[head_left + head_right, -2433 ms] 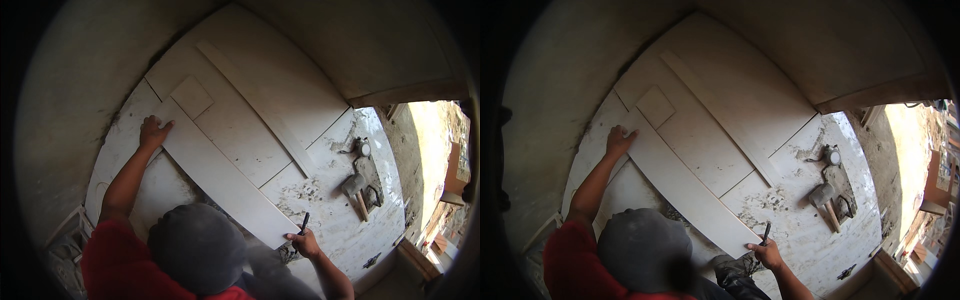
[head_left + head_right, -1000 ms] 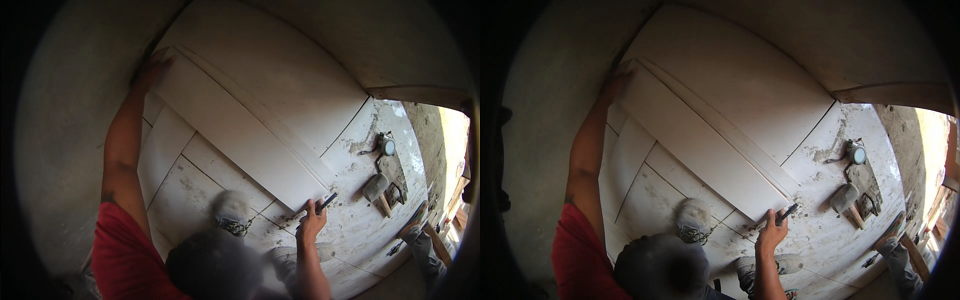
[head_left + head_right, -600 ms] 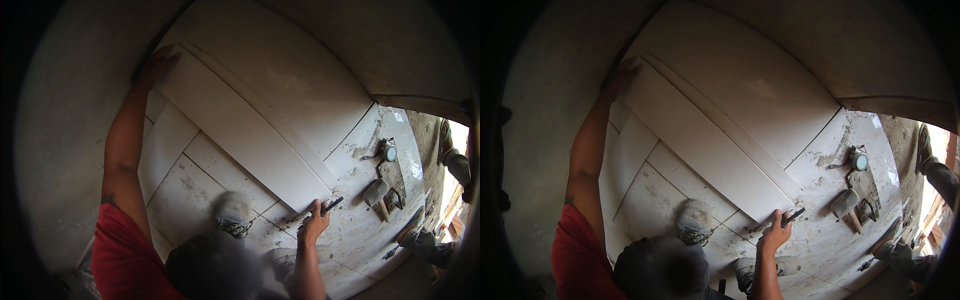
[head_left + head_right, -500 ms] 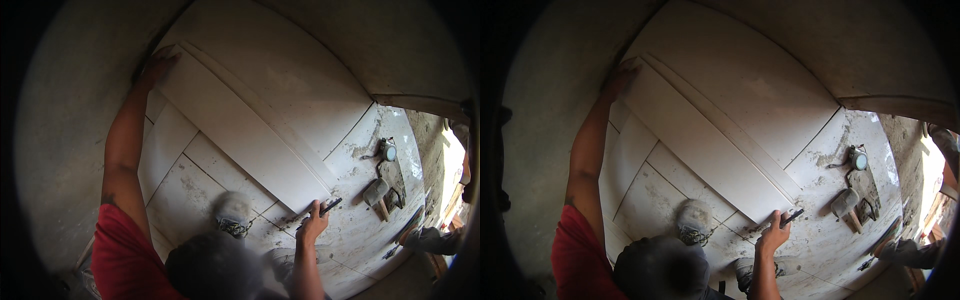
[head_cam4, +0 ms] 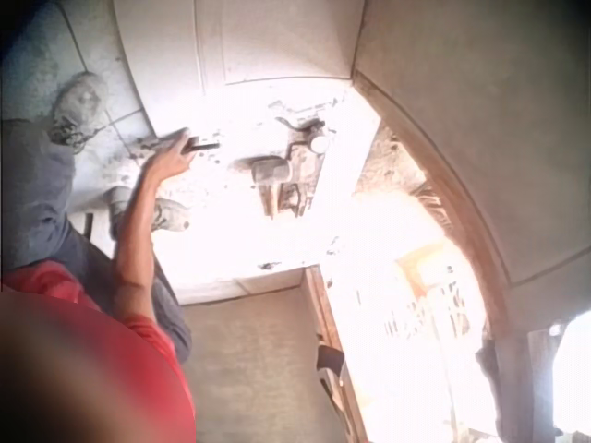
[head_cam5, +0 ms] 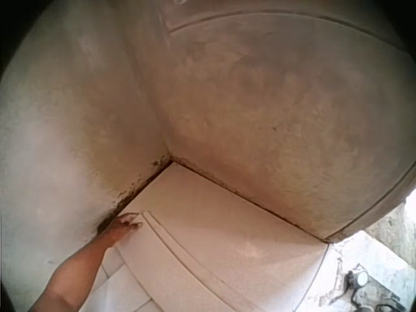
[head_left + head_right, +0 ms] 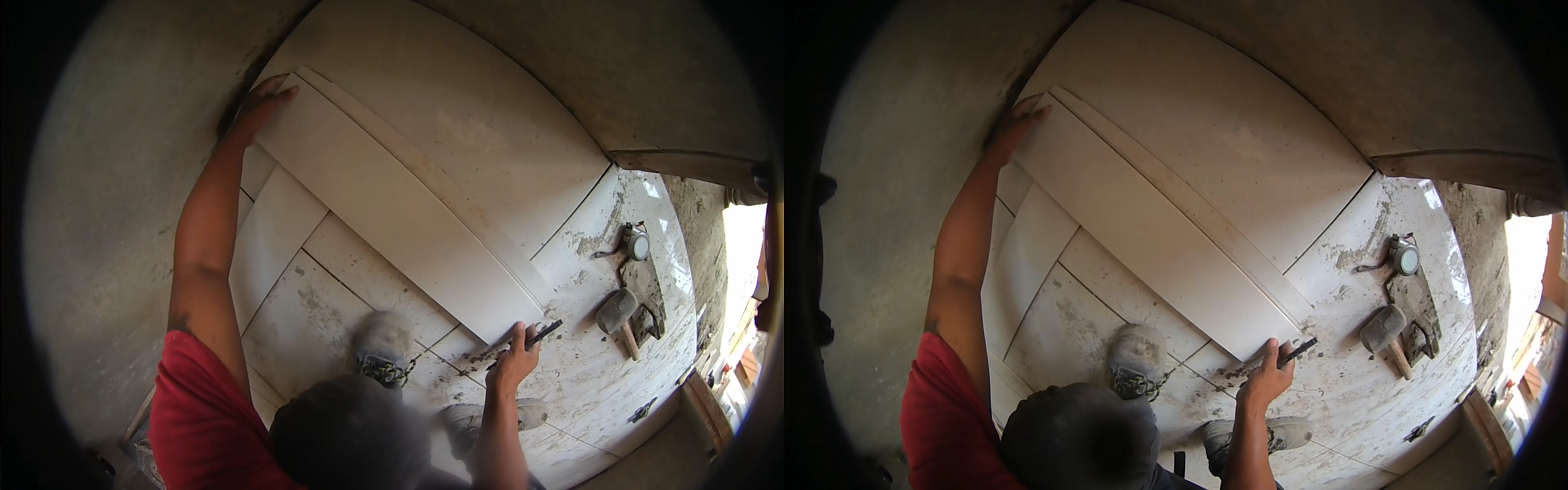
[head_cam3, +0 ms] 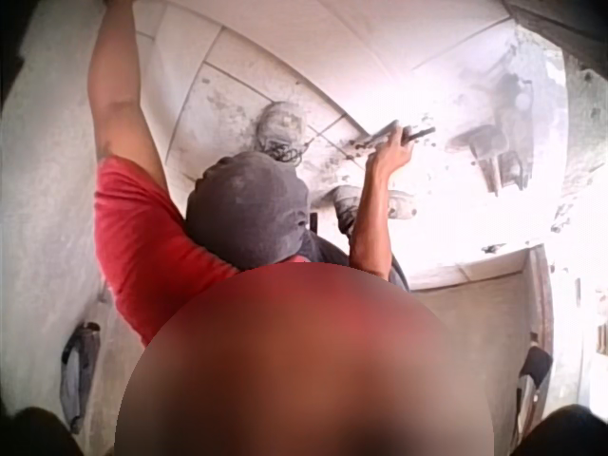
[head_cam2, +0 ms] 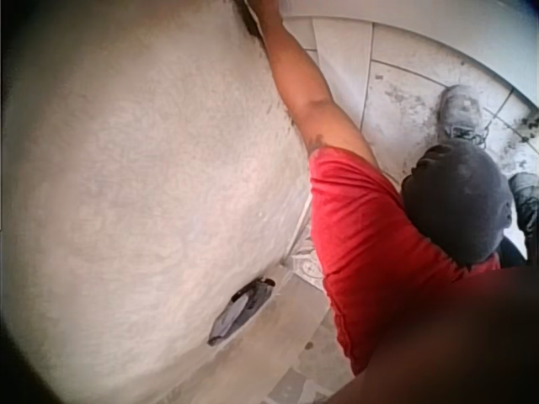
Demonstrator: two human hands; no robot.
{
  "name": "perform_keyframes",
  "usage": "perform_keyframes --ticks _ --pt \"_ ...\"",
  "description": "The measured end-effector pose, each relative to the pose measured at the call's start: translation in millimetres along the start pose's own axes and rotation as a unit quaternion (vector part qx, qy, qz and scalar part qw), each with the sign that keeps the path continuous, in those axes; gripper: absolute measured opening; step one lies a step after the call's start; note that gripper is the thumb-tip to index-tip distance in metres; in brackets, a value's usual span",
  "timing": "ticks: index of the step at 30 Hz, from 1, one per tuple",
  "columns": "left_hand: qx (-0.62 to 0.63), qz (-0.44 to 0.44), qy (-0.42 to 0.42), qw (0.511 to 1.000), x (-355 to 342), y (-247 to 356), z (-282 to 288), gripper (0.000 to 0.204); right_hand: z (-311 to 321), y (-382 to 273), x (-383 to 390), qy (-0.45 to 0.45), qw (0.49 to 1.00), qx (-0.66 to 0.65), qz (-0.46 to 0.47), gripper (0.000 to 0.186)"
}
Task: The person measures a section of the floor with a tape measure and marks a tile with a pen. They then pick up a tile, place it on the floor, and mark it again.
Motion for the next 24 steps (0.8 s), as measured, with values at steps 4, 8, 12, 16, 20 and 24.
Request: perform_keyframes --ticks 4,8,12,16,20,24 --pt "-0.02 -0.011 -0.002 1.0 -2.8 -1.2 0.0 0.077 2.0 4.9 -2.8 -0.007 1.0 -0.011 -0.028 0.051" --pt "-0.024 -0.014 -0.002 1.0 -4.4 -3.6 0.0 0.075 -1.9 0.8 -2.4 -0.015 1.0 -0.021 -0.004 0.051" --pt "-0.042 0.003 0.011 0.999 -6.4 -12.8 7.5 0.076 -10.0 -3.0 1.5 -0.012 0.999 -0.047 -0.011 0.052" --pt "-0.092 -0.016 0.002 0.996 -23.9 -20.1 2.9 0.078 -10.1 -5.5 3.7 0.023 0.999 -0.032 0.006 0.048" --pt "-0.123 -0.05 0.004 0.991 -31.3 -29.0 4.1 0.074 -10.3 -7.7 5.5 0.027 1.0 0.004 0.007 0.045" --pt "-0.172 -0.081 0.035 0.981 -40.0 -40.7 9.6 0.07 -11.6 -4.7 3.1 0.028 0.999 -0.018 0.001 0.045"
Point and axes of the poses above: each hand's wrist, its own x-axis away from the middle knuckle, its own z-axis out of the back of the hand, y = z × x, the point moved 4 cm from there along -x, towards the middle knuckle, and after that the axes turned 5 degrees about -x, right-handed, at the moved point
